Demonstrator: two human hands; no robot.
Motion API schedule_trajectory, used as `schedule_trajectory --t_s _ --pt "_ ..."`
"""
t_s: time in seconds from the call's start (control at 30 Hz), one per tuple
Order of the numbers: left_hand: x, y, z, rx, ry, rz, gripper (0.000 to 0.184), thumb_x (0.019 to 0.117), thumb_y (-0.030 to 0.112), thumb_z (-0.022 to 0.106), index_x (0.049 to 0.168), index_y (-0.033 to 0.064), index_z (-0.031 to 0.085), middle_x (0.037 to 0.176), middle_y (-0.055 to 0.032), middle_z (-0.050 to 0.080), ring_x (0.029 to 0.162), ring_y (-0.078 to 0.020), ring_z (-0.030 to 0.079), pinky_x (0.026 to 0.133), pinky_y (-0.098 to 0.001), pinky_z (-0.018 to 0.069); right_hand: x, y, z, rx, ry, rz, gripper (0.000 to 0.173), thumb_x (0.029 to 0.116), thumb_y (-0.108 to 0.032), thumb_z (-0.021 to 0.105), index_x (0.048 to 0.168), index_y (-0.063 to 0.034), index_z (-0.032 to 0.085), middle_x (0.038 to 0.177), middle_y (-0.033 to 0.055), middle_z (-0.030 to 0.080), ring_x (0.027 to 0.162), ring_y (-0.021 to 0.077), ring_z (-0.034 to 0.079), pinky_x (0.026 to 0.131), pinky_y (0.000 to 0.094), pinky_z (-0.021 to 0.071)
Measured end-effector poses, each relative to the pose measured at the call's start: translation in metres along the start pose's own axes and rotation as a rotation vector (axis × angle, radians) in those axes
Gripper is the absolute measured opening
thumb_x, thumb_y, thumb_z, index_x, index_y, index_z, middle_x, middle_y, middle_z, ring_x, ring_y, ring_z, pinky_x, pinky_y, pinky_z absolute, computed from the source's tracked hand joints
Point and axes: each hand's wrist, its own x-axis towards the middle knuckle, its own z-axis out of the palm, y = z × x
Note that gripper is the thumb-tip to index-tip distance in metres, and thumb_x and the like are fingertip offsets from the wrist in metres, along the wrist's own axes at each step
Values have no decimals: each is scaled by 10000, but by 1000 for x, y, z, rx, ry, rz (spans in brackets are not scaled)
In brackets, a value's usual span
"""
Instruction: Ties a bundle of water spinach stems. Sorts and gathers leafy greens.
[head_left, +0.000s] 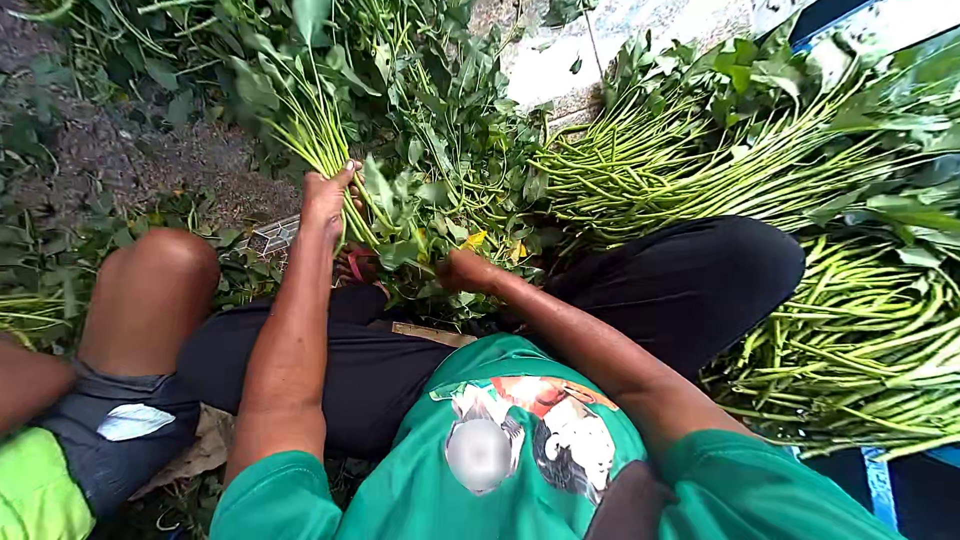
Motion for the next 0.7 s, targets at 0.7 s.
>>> schedule_trajectory --t_s 0.7 --pt "7 27 -56 -244 262 202 73 1072 125 508 1110 102 566 800 30 618 596 -61 566 561 -214 512 18 21 37 -307 406 -365 348 1062 -310 552 1039 -26 752 1156 164 714 1205 392 633 1173 741 228"
